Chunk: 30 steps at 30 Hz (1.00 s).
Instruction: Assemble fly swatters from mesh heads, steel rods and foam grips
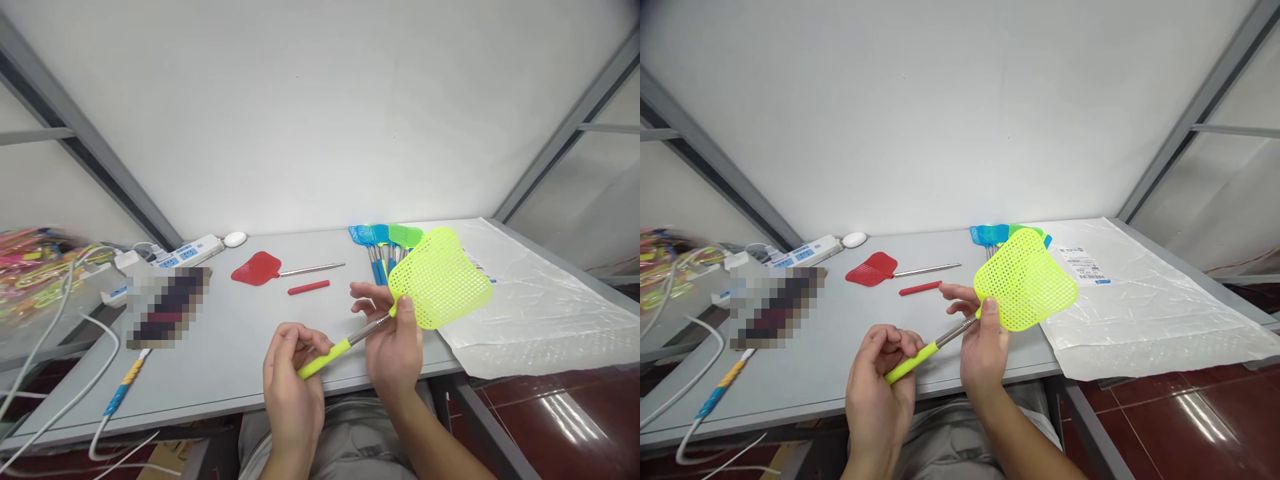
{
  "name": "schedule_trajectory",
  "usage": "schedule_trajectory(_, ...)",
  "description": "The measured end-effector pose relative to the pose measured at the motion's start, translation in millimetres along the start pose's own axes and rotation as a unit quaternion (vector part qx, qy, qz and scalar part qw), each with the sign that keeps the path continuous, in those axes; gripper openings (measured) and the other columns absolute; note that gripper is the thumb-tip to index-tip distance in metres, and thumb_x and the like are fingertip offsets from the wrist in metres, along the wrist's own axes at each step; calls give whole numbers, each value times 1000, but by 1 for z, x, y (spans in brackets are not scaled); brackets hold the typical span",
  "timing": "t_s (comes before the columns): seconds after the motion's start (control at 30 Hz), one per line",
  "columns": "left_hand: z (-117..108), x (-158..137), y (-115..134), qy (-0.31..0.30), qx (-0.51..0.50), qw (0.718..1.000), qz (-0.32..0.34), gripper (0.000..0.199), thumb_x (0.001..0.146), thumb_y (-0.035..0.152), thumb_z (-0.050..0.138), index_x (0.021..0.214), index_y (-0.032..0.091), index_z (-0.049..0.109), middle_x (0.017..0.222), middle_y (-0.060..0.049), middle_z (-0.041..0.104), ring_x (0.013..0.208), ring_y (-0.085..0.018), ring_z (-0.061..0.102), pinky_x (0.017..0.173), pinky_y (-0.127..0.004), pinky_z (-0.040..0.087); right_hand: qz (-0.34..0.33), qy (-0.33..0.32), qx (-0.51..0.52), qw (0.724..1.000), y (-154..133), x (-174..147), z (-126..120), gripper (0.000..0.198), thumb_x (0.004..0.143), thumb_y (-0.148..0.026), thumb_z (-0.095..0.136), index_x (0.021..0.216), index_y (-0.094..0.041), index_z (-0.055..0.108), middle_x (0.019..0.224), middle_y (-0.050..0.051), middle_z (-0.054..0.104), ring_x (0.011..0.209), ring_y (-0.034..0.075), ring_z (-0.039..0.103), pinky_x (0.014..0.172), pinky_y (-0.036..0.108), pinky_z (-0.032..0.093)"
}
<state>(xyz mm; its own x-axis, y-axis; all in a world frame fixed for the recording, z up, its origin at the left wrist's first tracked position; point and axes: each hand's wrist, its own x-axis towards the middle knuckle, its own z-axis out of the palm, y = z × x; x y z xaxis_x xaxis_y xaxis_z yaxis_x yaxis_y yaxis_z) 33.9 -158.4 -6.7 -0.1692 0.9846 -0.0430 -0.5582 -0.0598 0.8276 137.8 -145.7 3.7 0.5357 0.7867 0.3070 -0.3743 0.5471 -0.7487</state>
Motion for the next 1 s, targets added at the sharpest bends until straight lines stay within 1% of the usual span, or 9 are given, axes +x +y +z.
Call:
schedule_trajectory(0.1,-1,1,-5,-34,28,999,-18,22,89,36,55,75,19,56,66,0,57,67,-15,58,64,-26,51,2,-5,-34,999,3,8,-3,43,100,-43,37,90,-22,75,96,8,75,92,21,64,78,37,47)
schedule_trajectory(0.17,-1,3,-9,-54,77,995,-26,19,86,37,61,81,19,58,79,-2,61,66,-14,57,59,-25,49,19,-2,-59,998,5,17,-7,41,98,-44,41,91,-21,74,97,8,75,95,23,65,78,37,47)
schedule_trajectory(0.3,-1,3,-15,-83,188,979,15,24,81,39,69,94,21,60,100,-4,62,66,-11,58,53,-20,43,50,-5,-73,996,9,27,-11,42,99,-46,40,99,-19,72,104,9,74,97,23,66,77,35,47)
schedule_trajectory(0.4,-2,2,-20,-136,234,963,5,26,80,40,71,94,21,61,89,-3,63,70,-13,59,62,-22,48,81,-64,-72,992,13,18,-8,39,99,-46,40,111,-21,68,108,8,72,91,20,67,77,34,48)
schedule_trajectory(0.53,-2,-1,-23,-118,221,968,18,27,81,42,70,94,21,61,94,-6,65,84,-18,62,76,-26,50,167,-155,-45,973,15,-1,-2,39,97,-49,43,111,-21,66,100,8,72,86,19,66,79,34,51)
schedule_trajectory(0.6,-1,-1,-21,-125,211,969,13,27,83,44,67,94,21,62,93,-6,65,78,-16,60,73,-26,50,193,-168,-46,966,14,-4,-1,37,96,-50,46,108,-21,67,96,7,72,85,19,66,77,32,52)
schedule_trajectory(0.73,1,0,-17,-176,231,957,-27,34,88,52,57,96,19,64,66,0,58,55,-14,50,54,-23,43,179,-160,-76,968,12,-2,-4,35,92,-50,54,97,-20,70,89,7,72,77,19,66,69,30,52)
schedule_trajectory(0.9,-1,1,-17,-206,249,946,-7,36,92,50,51,104,20,68,97,-7,69,86,-20,61,79,-28,49,130,-168,-136,968,13,-2,-6,34,91,-48,57,84,-18,70,85,8,72,83,20,66,78,31,52)
schedule_trajectory(1.0,0,0,-19,-198,246,948,-29,40,92,53,49,111,21,65,97,-7,68,81,-20,61,71,-27,49,151,-174,-144,962,12,-4,-4,36,93,-50,53,90,-19,70,87,8,72,80,21,66,74,31,53)
